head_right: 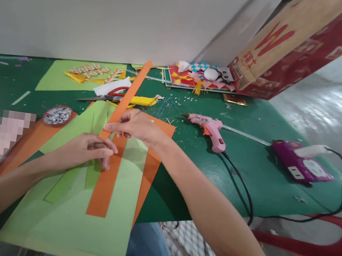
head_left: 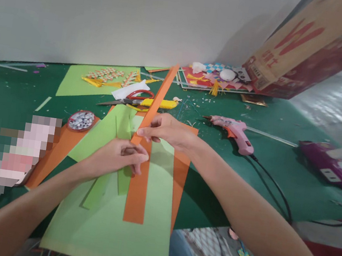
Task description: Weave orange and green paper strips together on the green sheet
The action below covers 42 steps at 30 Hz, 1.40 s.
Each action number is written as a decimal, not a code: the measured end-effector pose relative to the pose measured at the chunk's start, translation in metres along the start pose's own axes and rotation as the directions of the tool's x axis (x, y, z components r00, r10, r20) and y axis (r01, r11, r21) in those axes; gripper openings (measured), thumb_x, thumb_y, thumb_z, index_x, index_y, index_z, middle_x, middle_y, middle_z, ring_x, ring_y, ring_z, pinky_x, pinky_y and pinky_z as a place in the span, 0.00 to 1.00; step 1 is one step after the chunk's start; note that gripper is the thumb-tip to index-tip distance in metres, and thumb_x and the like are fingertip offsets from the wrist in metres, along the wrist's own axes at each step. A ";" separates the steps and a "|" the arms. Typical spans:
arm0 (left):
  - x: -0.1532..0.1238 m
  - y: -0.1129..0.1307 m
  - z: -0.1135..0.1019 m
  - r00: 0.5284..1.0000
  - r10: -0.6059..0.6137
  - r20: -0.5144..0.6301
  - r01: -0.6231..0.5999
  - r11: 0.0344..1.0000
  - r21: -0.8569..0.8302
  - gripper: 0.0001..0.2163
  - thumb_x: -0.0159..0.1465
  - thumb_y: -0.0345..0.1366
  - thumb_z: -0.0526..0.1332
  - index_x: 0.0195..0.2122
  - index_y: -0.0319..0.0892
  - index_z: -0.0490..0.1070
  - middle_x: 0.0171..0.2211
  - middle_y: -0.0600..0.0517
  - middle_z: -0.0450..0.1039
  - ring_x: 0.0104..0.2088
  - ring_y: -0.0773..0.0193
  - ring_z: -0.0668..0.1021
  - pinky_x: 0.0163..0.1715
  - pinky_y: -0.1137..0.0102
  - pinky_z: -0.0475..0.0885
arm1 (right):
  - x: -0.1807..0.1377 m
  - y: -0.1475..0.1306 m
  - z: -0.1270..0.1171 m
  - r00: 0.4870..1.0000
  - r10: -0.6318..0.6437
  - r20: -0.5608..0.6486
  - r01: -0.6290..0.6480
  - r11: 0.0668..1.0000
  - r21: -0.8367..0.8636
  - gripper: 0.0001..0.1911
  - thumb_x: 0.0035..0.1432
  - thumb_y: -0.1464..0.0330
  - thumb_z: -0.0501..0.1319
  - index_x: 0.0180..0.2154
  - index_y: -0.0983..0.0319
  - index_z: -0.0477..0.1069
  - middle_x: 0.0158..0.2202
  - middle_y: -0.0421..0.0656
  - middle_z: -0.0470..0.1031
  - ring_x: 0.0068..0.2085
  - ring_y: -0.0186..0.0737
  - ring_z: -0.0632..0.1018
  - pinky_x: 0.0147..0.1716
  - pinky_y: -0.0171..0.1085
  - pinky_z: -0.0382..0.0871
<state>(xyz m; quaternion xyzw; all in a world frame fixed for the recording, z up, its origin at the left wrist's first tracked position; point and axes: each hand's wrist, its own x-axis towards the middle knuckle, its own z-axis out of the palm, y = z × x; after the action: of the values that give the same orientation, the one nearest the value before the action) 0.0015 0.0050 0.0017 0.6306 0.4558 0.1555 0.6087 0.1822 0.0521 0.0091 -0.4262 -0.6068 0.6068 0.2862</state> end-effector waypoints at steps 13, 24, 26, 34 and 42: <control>0.000 0.003 -0.002 0.995 0.002 -0.096 -0.015 0.991 -0.131 0.15 0.64 0.45 0.54 0.31 0.38 0.72 0.21 0.51 0.75 0.24 0.64 0.78 0.29 0.71 0.71 | 0.000 -0.001 -0.002 0.997 -0.004 0.080 0.010 0.997 -0.076 0.15 0.41 0.62 0.70 0.19 0.65 0.68 0.17 0.37 0.65 0.21 0.28 0.64 0.19 0.32 0.54; 0.001 -0.001 -0.001 0.976 0.095 -0.197 -0.106 0.993 -0.047 0.16 0.64 0.47 0.52 0.31 0.39 0.69 0.19 0.53 0.74 0.23 0.64 0.77 0.28 0.71 0.70 | -0.003 -0.004 -0.004 0.988 -0.003 0.157 0.024 0.991 -0.134 0.12 0.44 0.62 0.67 0.22 0.64 0.70 0.23 0.38 0.68 0.26 0.30 0.68 0.21 0.31 0.56; 0.002 0.000 -0.001 0.974 0.092 -0.209 -0.094 0.996 0.001 0.16 0.64 0.48 0.52 0.30 0.40 0.69 0.19 0.53 0.74 0.23 0.64 0.77 0.27 0.70 0.70 | -0.003 -0.004 -0.004 0.985 0.016 0.171 0.012 0.987 -0.163 0.10 0.45 0.64 0.66 0.23 0.64 0.70 0.24 0.38 0.69 0.27 0.30 0.68 0.22 0.31 0.57; 0.000 0.000 0.002 0.978 0.111 -0.176 -0.098 0.992 0.079 0.15 0.66 0.43 0.49 0.28 0.41 0.66 0.17 0.54 0.73 0.23 0.63 0.78 0.31 0.70 0.70 | -0.001 0.001 0.000 0.979 0.045 0.200 -0.024 0.994 -0.106 0.08 0.43 0.70 0.64 0.19 0.64 0.66 0.17 0.36 0.65 0.22 0.27 0.63 0.20 0.31 0.52; 0.000 0.000 0.001 0.989 0.088 -0.119 -0.079 0.994 0.078 0.17 0.66 0.45 0.49 0.25 0.42 0.64 0.16 0.55 0.72 0.24 0.63 0.78 0.30 0.71 0.69 | 0.003 0.005 -0.012 0.990 -0.005 0.143 0.004 1.000 0.007 0.09 0.43 0.69 0.64 0.19 0.64 0.66 0.15 0.36 0.65 0.19 0.27 0.63 0.18 0.31 0.51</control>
<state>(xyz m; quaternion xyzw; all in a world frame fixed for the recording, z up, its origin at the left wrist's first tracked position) 0.0024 0.0049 0.0017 0.6603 0.4708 0.2023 0.5490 0.1918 0.0598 0.0053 -0.3793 -0.6247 0.6371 0.2449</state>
